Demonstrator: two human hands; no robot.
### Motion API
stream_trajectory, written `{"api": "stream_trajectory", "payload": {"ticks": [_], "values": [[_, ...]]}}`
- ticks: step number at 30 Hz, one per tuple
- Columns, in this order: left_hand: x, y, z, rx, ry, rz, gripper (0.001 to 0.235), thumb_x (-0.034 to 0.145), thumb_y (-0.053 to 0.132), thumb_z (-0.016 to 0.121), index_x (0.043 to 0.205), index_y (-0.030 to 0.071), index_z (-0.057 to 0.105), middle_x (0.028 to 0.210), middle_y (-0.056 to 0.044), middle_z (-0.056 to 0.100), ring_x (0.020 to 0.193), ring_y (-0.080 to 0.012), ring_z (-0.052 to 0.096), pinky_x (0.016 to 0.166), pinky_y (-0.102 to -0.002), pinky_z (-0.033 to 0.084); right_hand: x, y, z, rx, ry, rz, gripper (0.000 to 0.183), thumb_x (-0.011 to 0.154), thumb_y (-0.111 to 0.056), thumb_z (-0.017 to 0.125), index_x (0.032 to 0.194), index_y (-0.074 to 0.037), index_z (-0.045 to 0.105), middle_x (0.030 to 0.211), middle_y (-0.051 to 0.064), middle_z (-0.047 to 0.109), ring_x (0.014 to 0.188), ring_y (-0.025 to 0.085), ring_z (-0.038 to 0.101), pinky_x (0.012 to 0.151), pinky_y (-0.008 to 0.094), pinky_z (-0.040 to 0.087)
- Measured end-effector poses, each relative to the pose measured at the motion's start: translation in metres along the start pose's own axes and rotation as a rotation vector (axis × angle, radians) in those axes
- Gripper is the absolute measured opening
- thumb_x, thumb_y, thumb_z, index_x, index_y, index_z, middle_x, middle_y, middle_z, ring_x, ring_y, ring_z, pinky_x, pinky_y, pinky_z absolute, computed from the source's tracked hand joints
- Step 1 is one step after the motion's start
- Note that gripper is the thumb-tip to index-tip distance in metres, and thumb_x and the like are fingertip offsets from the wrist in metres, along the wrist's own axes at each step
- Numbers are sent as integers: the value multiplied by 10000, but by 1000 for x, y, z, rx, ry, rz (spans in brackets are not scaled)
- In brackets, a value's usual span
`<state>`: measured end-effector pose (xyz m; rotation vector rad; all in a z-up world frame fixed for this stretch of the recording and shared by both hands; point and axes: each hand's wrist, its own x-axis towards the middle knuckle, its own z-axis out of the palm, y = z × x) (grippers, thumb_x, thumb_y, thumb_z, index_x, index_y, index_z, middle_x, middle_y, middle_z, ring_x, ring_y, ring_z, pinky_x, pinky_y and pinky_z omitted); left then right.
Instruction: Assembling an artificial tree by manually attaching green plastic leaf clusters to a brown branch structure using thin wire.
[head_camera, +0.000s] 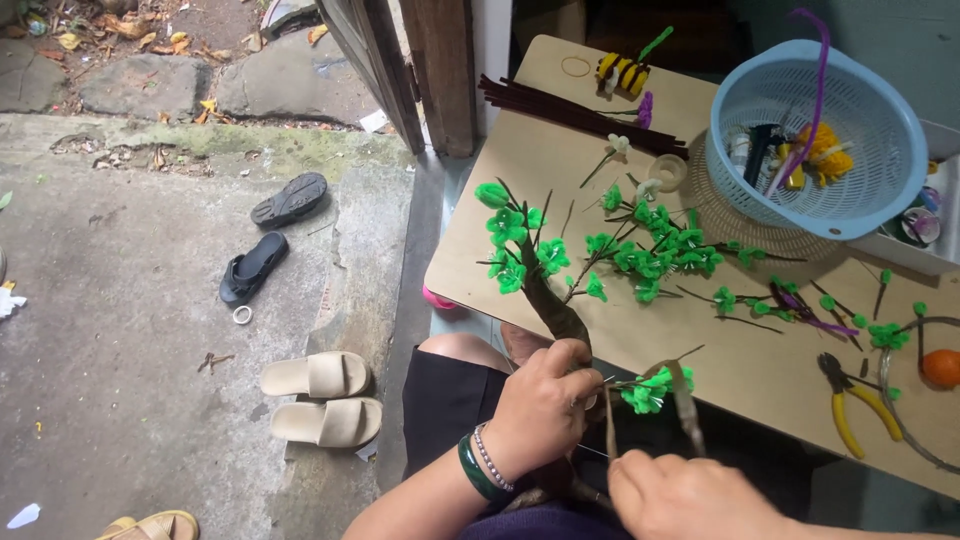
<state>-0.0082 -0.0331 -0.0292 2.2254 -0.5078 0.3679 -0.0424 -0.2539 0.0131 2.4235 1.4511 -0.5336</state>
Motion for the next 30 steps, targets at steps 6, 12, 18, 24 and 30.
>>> {"api": "stream_trajectory", "payload": {"ticks": [6,12,18,24,30], "values": [[-1,-3,-17,-88,110,-9,141,829,26,661,943,91,713,1078,-102,594,852,-302,646,568,-409,518,-2,6,47,214,444,-90,472,888,-190,589,1333,-36,554,867,75,522,593,264,617,380,408,531],[-2,-7,-23,-142,29,-61,189,862,-20,645,972,111,726,1117,-89,588,895,-284,643,615,-396,544,-18,26,36,423,-16,144,761,862,-262,630,1565,-298,339,1066,48,460,769,340,635,469,542,516],[-2,-5,-42,-227,-33,-79,53,946,108,697,973,119,742,1124,-98,592,903,-259,621,738,-379,552,9,27,42,237,91,100,792,727,-95,666,1467,-286,457,1111,94,539,660,366,677,465,533,563],[-5,-9,-34,-223,0,-86,150,886,303,809,936,176,745,1133,-88,581,910,-255,619,736,-382,548,9,21,15,277,45,91,654,811,-181,646,1420,-303,441,968,74,541,607,402,670,452,570,561],[3,13,-42,-124,106,79,94,945,183,769,915,118,708,1084,-116,600,820,-270,629,616,-375,546,-33,32,-54,-74,440,-70,59,823,-159,612,825,-189,562,699,14,518,525,252,565,384,395,471]]}}
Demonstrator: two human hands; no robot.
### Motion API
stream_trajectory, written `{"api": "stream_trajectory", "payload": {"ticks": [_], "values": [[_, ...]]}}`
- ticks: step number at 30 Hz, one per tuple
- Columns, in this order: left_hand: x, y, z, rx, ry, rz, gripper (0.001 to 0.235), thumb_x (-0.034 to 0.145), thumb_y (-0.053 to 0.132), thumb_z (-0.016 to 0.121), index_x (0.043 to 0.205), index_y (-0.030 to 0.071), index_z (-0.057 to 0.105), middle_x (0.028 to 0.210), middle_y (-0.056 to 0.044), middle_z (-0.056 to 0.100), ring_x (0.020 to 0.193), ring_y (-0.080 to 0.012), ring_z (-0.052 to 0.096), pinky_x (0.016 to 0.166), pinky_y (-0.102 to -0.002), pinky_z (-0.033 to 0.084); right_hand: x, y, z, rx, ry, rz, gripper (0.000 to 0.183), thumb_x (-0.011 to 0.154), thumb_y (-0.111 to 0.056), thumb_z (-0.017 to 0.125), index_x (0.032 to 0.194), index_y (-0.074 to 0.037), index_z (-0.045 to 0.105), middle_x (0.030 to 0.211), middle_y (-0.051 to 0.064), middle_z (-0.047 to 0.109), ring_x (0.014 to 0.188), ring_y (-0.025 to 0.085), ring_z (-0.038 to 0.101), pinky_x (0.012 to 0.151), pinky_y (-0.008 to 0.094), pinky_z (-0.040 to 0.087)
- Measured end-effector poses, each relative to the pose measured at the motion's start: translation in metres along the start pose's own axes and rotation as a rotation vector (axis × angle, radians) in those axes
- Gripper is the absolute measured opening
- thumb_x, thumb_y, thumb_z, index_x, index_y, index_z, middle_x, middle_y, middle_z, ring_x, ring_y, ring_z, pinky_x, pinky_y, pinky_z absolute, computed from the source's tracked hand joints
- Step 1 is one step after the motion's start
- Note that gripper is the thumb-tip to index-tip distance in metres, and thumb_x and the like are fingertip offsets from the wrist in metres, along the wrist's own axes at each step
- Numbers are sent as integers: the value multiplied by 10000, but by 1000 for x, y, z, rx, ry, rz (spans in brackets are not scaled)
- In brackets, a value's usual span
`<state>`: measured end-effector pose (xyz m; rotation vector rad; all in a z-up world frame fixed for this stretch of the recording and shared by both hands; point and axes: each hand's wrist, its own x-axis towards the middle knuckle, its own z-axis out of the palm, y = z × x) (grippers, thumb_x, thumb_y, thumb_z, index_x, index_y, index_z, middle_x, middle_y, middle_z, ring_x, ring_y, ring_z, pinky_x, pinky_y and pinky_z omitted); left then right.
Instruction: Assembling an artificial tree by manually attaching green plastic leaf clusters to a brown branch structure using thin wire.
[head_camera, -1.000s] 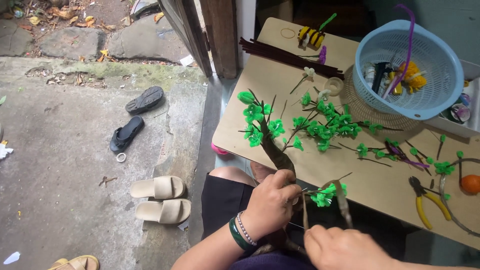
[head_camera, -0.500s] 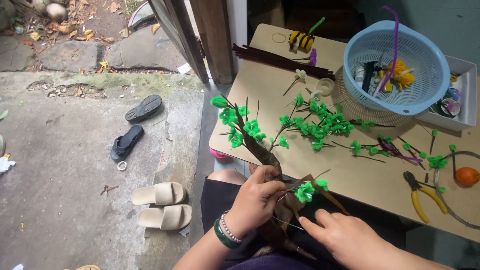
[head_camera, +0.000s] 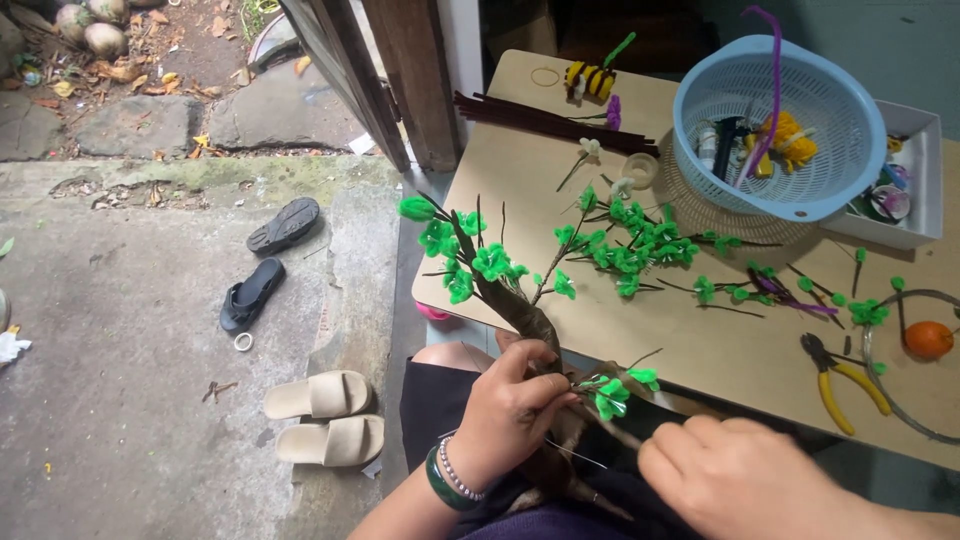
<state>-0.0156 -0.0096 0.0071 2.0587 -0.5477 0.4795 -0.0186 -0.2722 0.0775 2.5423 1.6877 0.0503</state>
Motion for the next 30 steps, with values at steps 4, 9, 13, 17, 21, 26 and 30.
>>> {"api": "stream_trajectory", "payload": {"ticks": [4,9,13,17,21,26,30], "values": [[19,33,-13,44,-50,118,95,974,169,720,989,75,715,1089,-139,590,874,-295,636,655,-391,541,14,11,-69,-399,42,14,176,823,-69,588,702,-183,530,616,30,490,499,281,528,413,401,397],[28,50,-23,123,-84,213,120,952,164,766,906,70,707,1106,-128,595,814,-309,624,657,-425,526,14,23,-90,-535,-160,90,202,810,-17,605,669,-161,622,648,82,581,646,348,547,598,460,438],[36,44,-37,158,-82,121,103,954,146,707,894,65,684,1076,-118,594,853,-289,627,661,-382,526,-12,22,-63,-67,-305,167,132,793,-176,662,888,-215,580,778,15,626,710,332,656,661,497,511],[33,19,-38,160,10,3,66,943,155,735,903,105,722,1079,-77,595,778,-230,649,644,-351,539,-26,-4,-3,281,-330,-10,604,953,-314,575,1475,-64,401,1054,135,593,801,378,676,525,513,587],[26,7,-43,-11,54,-67,33,925,127,748,927,103,724,1109,-70,602,963,-223,678,789,-328,577,0,-9,42,528,-128,62,369,892,-378,666,1195,-190,571,812,60,549,655,338,593,477,515,457],[0,-24,-36,-384,-77,-287,57,924,212,760,915,156,756,1161,-24,539,1086,-152,602,1013,-318,484,11,19,153,1095,34,564,246,965,-312,590,981,-196,806,932,-72,809,872,80,747,829,229,544],[-16,-44,-29,-496,-107,-403,135,895,252,789,856,138,729,1178,-29,532,1090,-131,604,968,-296,511,3,9,209,1493,241,747,188,959,-130,671,907,-56,836,661,20,623,560,116,487,546,257,406]]}}
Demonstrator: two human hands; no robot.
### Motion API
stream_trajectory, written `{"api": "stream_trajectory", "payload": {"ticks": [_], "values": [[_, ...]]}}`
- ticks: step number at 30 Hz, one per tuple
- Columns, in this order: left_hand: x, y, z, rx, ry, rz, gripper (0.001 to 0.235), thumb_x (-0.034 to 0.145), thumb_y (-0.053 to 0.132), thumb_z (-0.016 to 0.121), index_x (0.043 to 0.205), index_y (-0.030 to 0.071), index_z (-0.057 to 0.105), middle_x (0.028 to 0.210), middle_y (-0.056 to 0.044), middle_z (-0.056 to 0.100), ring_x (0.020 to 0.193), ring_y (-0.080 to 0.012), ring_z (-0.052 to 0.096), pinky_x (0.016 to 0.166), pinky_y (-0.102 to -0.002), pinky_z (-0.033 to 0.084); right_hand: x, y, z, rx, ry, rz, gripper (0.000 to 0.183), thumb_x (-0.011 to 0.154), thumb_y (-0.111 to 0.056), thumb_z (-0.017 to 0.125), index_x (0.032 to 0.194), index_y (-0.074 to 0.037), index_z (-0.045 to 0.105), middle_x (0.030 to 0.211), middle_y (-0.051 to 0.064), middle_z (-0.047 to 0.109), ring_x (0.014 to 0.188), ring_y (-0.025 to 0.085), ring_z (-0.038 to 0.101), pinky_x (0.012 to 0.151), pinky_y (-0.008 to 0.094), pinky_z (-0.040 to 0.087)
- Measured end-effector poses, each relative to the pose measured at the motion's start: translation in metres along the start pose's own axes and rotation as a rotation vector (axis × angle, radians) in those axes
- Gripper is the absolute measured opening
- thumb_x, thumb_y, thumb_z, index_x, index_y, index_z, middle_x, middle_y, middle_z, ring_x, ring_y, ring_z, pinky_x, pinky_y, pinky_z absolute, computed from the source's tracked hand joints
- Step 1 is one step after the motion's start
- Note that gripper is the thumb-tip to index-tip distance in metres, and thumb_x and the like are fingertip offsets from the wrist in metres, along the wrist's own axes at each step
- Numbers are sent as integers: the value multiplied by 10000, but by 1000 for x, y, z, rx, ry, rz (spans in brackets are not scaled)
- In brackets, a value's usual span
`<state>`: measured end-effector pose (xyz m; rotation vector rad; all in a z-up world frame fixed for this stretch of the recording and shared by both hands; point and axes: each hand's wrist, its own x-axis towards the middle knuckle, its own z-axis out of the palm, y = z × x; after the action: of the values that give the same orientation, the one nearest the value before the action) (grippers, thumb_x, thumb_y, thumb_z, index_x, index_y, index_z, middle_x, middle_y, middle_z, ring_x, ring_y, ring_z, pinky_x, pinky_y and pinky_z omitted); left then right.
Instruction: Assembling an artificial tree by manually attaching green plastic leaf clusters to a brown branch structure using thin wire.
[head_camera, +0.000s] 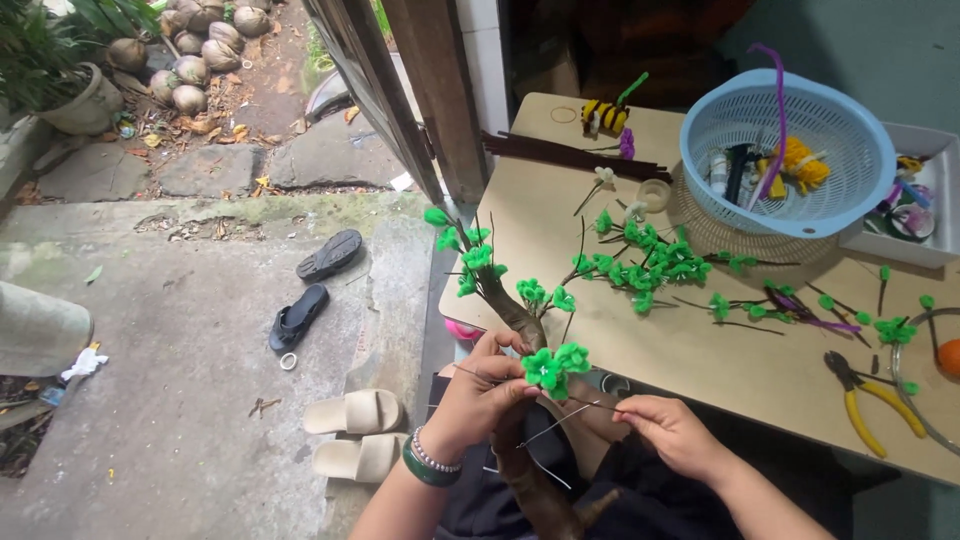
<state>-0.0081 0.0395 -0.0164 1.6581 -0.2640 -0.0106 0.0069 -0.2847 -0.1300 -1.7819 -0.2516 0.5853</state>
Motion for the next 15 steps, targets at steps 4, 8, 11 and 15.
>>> {"api": "stream_trajectory", "payload": {"ticks": [4,8,11,15], "values": [[-5,-10,-1,-55,-66,-14,151,922,334,755,949,190,793,1166,0,502,1083,-121,570,1033,-307,456,-12,14,-7,-115,29,-139,199,918,-199,681,868,-93,842,873,-1,846,820,108,766,813,251,576],[-3,-12,-1,-6,-101,8,134,950,293,725,913,164,738,1192,-29,520,1154,-166,548,1067,-357,437,-24,17,-21,-220,14,-135,231,939,-256,642,885,-126,825,886,-27,842,837,101,772,834,249,568],[-5,-2,-1,87,-142,58,150,975,313,696,993,167,722,1219,-45,503,1061,-163,536,959,-323,466,-25,11,-41,-235,-4,7,256,921,-243,646,971,-125,867,967,-29,889,936,92,797,909,246,553],[-16,10,0,103,-182,17,86,965,186,704,1043,212,728,1459,-112,439,981,-121,569,1026,-381,481,-25,-3,-61,-119,20,211,183,909,-143,722,933,-54,879,850,8,839,782,103,680,764,244,505]]}}
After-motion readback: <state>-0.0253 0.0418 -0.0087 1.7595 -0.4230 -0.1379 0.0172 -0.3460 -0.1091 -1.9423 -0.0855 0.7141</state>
